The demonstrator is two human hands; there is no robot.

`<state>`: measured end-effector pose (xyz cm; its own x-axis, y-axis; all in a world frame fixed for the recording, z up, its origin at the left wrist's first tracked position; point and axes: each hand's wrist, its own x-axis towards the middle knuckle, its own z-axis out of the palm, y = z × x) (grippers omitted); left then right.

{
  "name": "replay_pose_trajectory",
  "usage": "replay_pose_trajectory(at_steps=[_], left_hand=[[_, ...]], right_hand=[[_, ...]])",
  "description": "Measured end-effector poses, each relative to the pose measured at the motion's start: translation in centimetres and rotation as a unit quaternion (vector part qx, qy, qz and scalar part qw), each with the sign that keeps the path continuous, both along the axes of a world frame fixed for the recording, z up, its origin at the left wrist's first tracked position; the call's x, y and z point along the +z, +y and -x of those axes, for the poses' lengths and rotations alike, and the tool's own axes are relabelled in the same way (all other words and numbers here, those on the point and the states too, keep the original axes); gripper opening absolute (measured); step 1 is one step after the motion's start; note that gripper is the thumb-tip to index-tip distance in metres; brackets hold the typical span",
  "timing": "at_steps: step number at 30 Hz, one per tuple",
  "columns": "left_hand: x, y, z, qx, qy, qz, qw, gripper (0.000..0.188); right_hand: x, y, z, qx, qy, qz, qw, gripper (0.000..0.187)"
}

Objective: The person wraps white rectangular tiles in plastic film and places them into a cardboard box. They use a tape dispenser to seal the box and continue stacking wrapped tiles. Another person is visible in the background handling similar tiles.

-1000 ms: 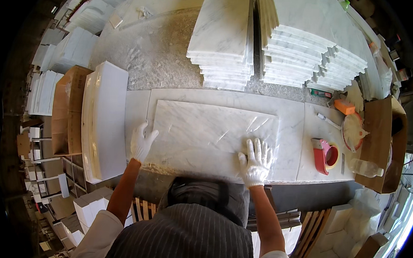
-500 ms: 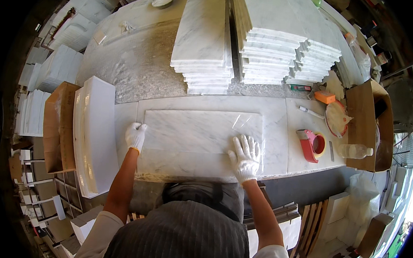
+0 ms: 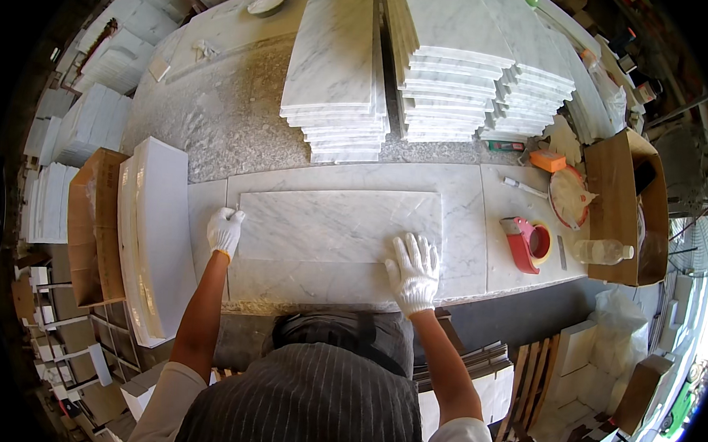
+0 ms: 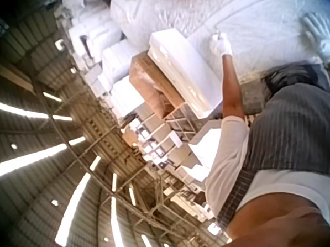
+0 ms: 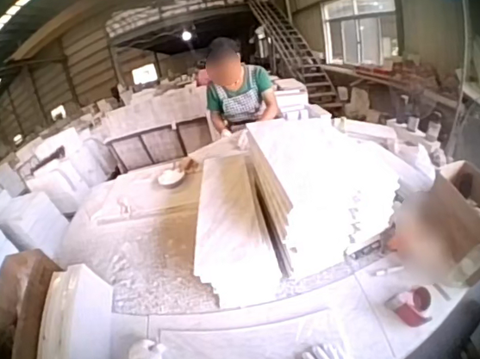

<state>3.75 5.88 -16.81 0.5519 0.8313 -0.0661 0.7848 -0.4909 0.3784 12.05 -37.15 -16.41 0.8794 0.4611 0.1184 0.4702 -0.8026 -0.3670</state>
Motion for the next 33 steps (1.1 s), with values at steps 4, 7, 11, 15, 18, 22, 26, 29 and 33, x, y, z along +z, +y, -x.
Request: replay_pose_trajectory(at_steps=[4, 7, 11, 15, 18, 22, 26, 29, 33], left_hand=[[0.0, -0.3, 0.0, 0.0, -0.002, -0.01, 1.0, 0.026], [0.7, -1.0, -0.3, 0.002, -0.004, -0.024, 1.0, 0.027], [-0.6, -0.2, 0.4, 0.0, -0.007, -0.052, 0.999, 0.032], [-0.4, 0.0, 0.4, 0.023, 0.028, -0.011, 0.999, 0.025], [0.5, -1.3, 0.1, 0.035, 0.019, -0.04, 0.998, 0.03], [3.8, -6.9, -1.5, -0.146, -0.044, -0.211, 0.966, 0.044], [1.8, -14.0, -3.0, -0.431, -0.1, -0.18, 0.878, 0.049], [1.4, -17.2, -3.3, -0.521, -0.062, -0.13, 0.841, 0.048], [0.8, -17.8, -3.4, -0.533, -0.054, -0.096, 0.839, 0.048]], right_hand=[[0.1, 0.0, -0.1, -0.001, 0.002, 0.001, 1.0, 0.048], [0.5, 0.1, -0.1, -0.001, 0.001, -0.009, 1.0, 0.047], [0.1, 0.3, -0.2, 0.002, -0.009, -0.019, 1.0, 0.047], [-0.2, 0.4, -0.5, 0.002, -0.02, -0.026, 0.999, 0.047], [-0.4, 0.3, -0.5, 0.002, -0.029, -0.02, 0.999, 0.046], [-0.4, 0.2, -0.6, -0.001, -0.036, -0.01, 0.999, 0.045], [-0.2, 0.5, -0.5, 0.004, -0.045, 0.002, 0.999, 0.044], [-0.1, 0.3, -0.7, 0.003, -0.023, -0.004, 1.0, 0.045], [0.9, 0.9, -1.3, -0.011, -0.014, -0.027, 0.999, 0.048]])
